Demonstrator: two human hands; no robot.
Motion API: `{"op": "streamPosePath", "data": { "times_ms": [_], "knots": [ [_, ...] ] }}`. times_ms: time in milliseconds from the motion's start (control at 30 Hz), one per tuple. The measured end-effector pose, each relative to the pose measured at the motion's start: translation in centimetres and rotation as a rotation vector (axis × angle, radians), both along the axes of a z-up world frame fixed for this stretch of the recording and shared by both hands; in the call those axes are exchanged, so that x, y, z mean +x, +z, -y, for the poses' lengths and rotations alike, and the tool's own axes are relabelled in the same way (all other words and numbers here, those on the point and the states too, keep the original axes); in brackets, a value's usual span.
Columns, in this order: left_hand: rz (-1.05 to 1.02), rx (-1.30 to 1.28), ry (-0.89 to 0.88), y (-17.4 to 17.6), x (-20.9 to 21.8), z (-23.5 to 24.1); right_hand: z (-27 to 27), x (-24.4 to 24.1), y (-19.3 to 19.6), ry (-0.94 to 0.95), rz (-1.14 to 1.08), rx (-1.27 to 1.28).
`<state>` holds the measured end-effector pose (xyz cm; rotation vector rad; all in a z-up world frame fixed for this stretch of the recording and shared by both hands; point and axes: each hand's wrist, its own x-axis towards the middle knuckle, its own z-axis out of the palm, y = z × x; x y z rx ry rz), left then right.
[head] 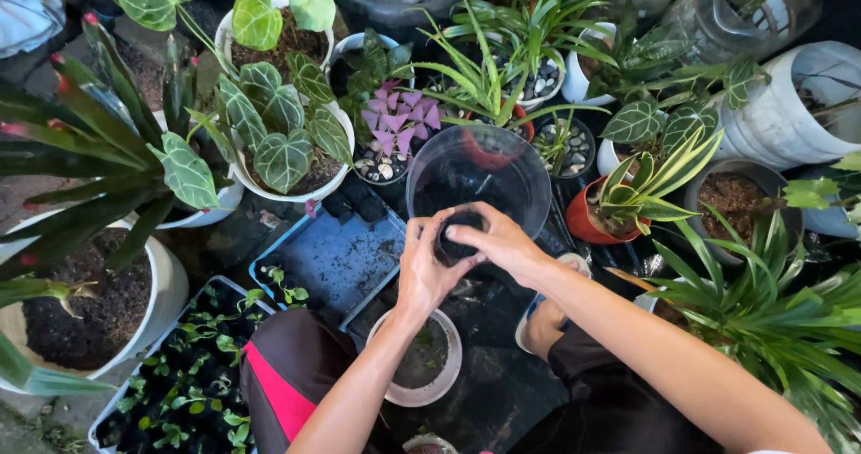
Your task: The person is planting seedlings into small black pots, using a spoon to fill the pots with soil from a larger container.
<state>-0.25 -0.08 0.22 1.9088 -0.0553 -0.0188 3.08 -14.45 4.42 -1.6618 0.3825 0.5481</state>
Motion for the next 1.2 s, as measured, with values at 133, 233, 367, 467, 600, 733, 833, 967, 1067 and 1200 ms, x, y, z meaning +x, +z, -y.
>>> {"op": "streamPosePath", "data": {
  "times_ms": [133, 233, 367, 467, 600, 733, 833, 967, 1067, 1200],
  "knots": [
    [-0.029, -0.031, 0.007, -0.6, 0.2, -0.3, 1.6, 1.0, -3.0, -0.066, 0.015, 0.146],
    [-0.054, 0.083, -0.052, 0.1, 0.2, -0.8, 1.5, 0.6, -2.6, -0.024, 0.003, 0.028],
    [-0.034, 0.12, -0.064, -0.2, 0.2, -0.8, 1.2, 0.4, -1.5, -0.064, 0.006, 0.008],
    [-0.035, 0.14, -0.057, -0.2, 0.4, -0.8, 0.6, 0.2, -0.1, 0.013, 0.028, -0.08],
    [-0.133, 0.085, -0.002, -0.8, 0.7, -0.8, 1.7, 0.6, -2.2, -0.02, 0.01, 0.129],
    [-0.143, 0.079, 0.019, -1.1, 0.2, -0.6, 1.8, 0.3, -2.9, 0.039, -0.006, 0.1],
    [-0.118, 0.069, -0.047, -0.7, 0.3, -0.8, 2.1, 0.2, -3.1, 0.001, -0.003, 0.12],
    [-0.069, 0.141, -0.124, 0.0, 0.3, -0.8, 1.6, 0.2, -1.1, 0.05, 0.007, -0.005],
    [-0.074, 0.171, -0.124, -0.6, 0.1, -0.4, 1.3, 0.3, -2.3, 0.071, -0.012, -0.11],
    [-0.08, 0.146, -0.082, -0.5, 0.0, -0.2, 1.8, 0.6, -2.1, 0.057, -0.034, -0.077]
  ]
}}
